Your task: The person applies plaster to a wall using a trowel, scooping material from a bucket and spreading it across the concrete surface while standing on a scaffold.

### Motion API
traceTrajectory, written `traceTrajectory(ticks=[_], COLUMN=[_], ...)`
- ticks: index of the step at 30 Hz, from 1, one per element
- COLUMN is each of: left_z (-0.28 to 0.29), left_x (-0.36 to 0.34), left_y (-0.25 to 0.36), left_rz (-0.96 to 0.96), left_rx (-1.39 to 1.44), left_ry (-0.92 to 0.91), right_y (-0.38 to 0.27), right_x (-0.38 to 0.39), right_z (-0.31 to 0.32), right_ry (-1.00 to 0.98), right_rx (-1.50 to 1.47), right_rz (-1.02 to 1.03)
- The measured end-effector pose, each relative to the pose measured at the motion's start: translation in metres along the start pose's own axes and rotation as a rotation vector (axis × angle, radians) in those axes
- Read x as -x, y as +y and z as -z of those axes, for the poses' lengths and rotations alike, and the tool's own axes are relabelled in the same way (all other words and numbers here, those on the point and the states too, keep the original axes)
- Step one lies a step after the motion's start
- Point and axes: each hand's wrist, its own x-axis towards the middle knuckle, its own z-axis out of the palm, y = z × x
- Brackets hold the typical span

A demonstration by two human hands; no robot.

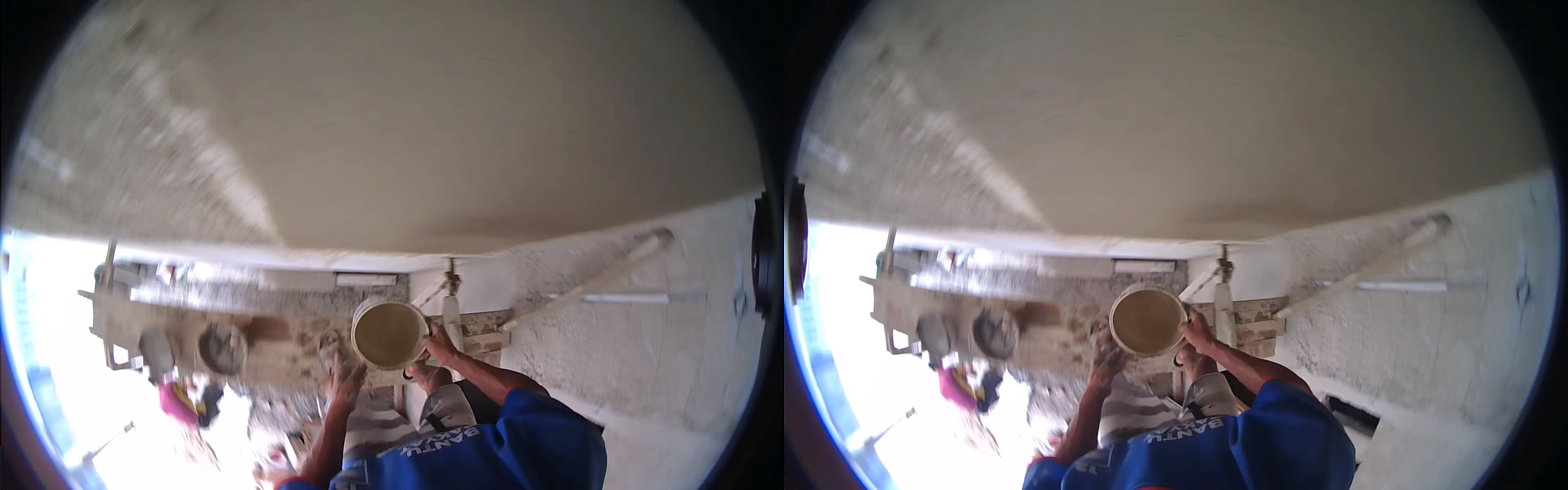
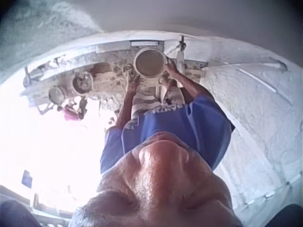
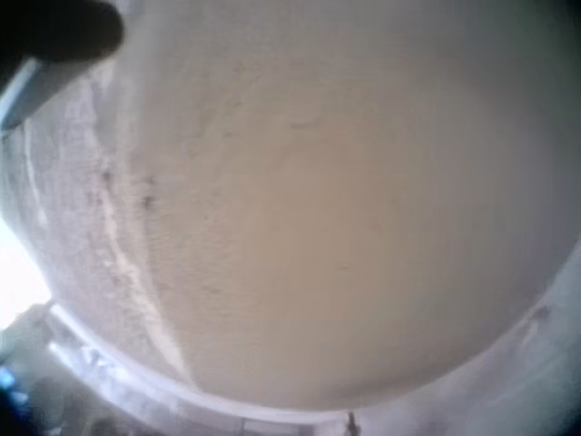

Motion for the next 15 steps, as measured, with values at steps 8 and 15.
traceTrajectory(ticks=[8, 15], left_z=[-0.003, 0.016], left_x=[-0.006, 0.006], left_y=[-0.022, -0.060], left_rz=[0.746, 0.736], left_rx=[0.738, 0.383], left_ry=[0.673, 1.040], right_y=[-0.076, -0.079], right_x=[-0.022, -0.066], right_z=[-0.132, -0.208], right_ry=[-0.211, -0.438], right_rx=[0.013, 0.233], right_rz=[-0.099, 0.015])
